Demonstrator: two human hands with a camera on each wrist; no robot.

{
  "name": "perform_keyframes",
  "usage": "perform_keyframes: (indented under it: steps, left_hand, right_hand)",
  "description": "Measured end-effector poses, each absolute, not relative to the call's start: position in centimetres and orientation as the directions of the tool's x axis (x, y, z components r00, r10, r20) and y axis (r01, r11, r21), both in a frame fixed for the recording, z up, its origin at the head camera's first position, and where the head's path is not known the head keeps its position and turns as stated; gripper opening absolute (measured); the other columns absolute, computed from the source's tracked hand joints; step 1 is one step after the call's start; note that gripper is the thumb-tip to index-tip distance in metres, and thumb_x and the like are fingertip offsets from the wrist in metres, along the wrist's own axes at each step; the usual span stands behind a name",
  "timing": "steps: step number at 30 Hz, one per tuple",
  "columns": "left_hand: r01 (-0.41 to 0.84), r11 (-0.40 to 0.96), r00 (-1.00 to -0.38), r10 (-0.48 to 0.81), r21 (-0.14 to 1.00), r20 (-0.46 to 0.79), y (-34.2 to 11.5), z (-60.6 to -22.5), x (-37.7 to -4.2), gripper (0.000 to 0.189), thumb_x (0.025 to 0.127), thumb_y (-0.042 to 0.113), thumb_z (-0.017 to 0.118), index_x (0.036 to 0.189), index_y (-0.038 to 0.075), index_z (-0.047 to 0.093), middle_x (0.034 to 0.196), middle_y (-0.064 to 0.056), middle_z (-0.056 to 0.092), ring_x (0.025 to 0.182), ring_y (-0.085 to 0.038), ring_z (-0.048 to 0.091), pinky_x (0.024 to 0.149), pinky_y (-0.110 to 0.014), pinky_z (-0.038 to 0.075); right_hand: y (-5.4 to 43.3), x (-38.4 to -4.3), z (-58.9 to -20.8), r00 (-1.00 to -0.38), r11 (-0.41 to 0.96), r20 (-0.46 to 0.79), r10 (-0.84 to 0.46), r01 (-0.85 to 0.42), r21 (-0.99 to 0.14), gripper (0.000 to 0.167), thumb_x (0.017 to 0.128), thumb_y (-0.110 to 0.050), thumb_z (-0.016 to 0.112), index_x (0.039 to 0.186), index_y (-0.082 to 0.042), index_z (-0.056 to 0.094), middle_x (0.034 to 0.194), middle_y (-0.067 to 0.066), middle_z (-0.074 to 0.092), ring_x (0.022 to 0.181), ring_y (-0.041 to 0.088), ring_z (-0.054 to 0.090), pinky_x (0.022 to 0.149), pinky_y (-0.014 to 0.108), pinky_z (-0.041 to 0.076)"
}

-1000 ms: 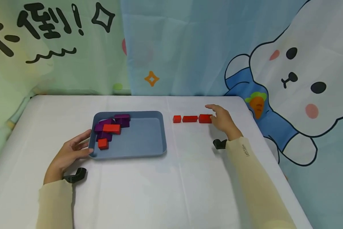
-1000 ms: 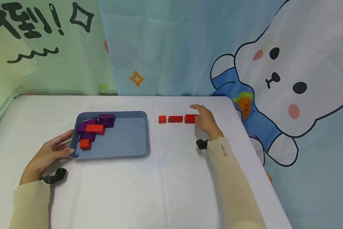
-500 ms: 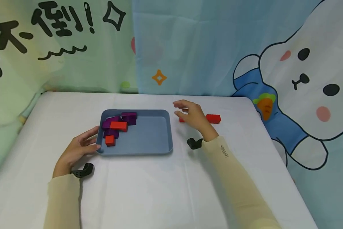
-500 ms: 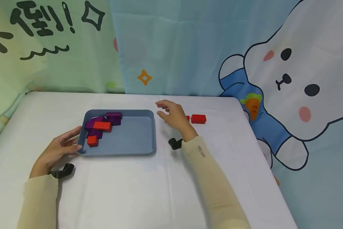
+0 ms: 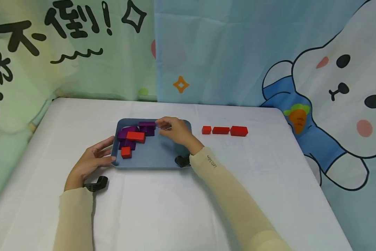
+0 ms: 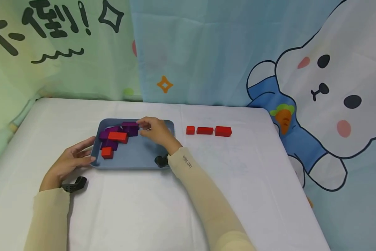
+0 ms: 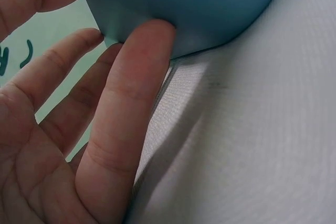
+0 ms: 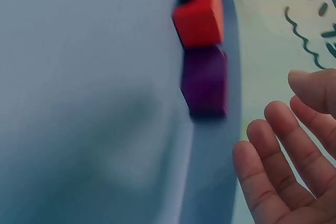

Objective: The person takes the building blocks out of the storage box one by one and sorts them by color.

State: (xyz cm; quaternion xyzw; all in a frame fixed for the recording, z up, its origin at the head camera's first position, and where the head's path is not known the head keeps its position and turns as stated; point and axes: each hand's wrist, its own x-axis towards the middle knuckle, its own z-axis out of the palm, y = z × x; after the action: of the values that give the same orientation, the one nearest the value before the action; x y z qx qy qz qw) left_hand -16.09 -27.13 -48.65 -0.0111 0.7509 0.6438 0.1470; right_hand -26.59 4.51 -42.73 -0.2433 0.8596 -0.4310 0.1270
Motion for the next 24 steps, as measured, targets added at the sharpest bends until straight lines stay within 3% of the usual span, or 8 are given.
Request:
perform_keyframes:
  steps: [10, 19, 24]
  left_hand:
    - [-0.209, 0.164, -0.958, 0.163, 0.964, -0.235, -27.1, -48.4, -16.3, 0.088, 0.097, 0.001, 0.075, 0.171, 0.005, 0.028, 0.175, -0.025, 0.026, 0.152, -0.050, 0.040, 0.089, -0.018, 0.056]
    - [-0.215, 0.137, -0.957, 0.166, 0.967, -0.236, -27.1, -48.4, -16.2, 0.086, 0.096, -0.002, 0.073, 0.170, 0.002, 0.029, 0.176, -0.024, 0.026, 0.152, -0.050, 0.039, 0.090, -0.018, 0.056]
    - [-0.216, 0.131, -0.958, 0.165, 0.968, -0.236, -27.0, -48.5, -16.2, 0.086, 0.096, -0.002, 0.073, 0.170, 0.001, 0.029, 0.175, -0.024, 0.026, 0.152, -0.050, 0.039, 0.090, -0.017, 0.055]
  right_hand:
    - [0.0, -26.6, -43.1, -0.852, 0.602, -0.133, -0.507, -0.239, -0.762, 0.037, 0.097, -0.006, 0.081, 0.133, 0.001, 0.073, 0.118, 0.016, 0.075, 0.108, 0.027, 0.069, 0.092, 0.029, 0.056]
    - [-2.3, -26.9, -43.5, -0.853, 0.712, -0.197, -0.483, -0.252, -0.655, 0.039, 0.091, -0.010, 0.088, 0.128, -0.002, 0.078, 0.090, 0.002, 0.062, 0.084, 0.015, 0.052, 0.077, 0.025, 0.041]
    - [-2.6, -27.0, -43.7, -0.866, 0.742, -0.194, -0.461, -0.256, -0.620, 0.034, 0.091, -0.008, 0.088, 0.123, -0.001, 0.079, 0.087, 0.002, 0.057, 0.083, 0.016, 0.050, 0.074, 0.026, 0.040]
